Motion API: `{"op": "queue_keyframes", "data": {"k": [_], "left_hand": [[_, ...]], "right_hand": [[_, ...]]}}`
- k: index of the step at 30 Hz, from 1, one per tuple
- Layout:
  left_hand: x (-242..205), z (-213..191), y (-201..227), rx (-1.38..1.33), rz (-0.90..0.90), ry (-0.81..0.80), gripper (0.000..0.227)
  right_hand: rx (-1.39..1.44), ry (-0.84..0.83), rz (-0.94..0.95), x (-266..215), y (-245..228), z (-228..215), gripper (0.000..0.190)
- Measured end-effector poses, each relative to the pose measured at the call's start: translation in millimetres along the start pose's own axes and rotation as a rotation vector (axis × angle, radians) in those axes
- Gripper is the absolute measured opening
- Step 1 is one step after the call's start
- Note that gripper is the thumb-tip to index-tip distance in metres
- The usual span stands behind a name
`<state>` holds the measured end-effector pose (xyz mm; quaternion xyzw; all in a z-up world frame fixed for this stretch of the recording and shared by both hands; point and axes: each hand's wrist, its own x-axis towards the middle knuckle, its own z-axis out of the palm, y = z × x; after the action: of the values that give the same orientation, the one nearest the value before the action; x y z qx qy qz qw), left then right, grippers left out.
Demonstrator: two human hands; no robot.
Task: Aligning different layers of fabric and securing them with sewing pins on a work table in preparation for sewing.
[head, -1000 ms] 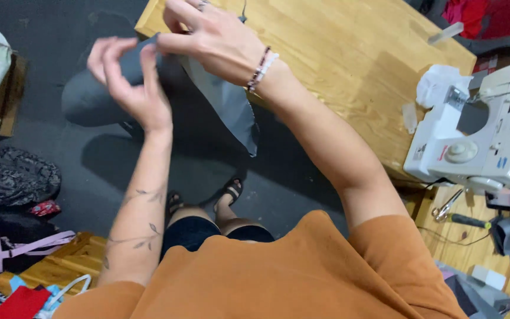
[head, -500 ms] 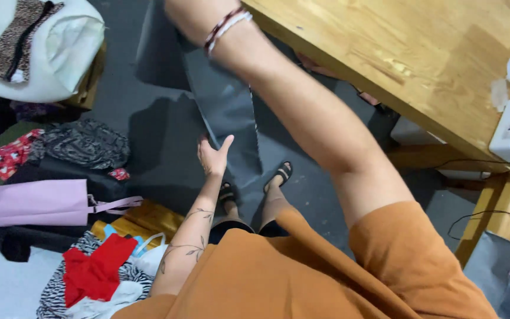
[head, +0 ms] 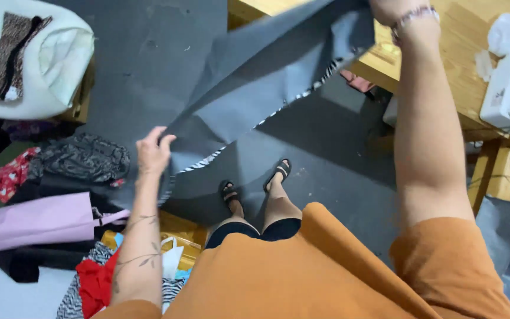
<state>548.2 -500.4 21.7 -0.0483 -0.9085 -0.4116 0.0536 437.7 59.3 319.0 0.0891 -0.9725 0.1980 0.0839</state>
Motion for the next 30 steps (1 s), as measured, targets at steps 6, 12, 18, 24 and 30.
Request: {"op": "queue_keyframes", "data": {"k": [6,12,18,24,30], "left_hand": [[72.9,-64.4,94.8,0.375,0.298,-0.179,0.017],[131.2,-53.6,147.9,0.471,0.766,-0.118,0.019],[162.1,-27.1,225.4,0.505,0.891,-0.189,0.022],[204.0,26.0,271.4,0.579,0.901,-0.202,0.014],[265.7,92.0,273.3,0.222,0.75,-0.418,0.015]], "right_hand": [[-0.001,-0.004,0.263,-105.9,108.0,-16.6,0.011],[0.467,0.032,0.635,-215.9,94.2,-36.6,0.014],[0.591,0.146,0.695,-293.8,156.5,-19.1,0.011],[0.3,0.15,0.623,-331.5,211.5,-12.4,0.007],[0.43,0.305,0.752,-324.8,217.1,-51.7,0.023]]}}
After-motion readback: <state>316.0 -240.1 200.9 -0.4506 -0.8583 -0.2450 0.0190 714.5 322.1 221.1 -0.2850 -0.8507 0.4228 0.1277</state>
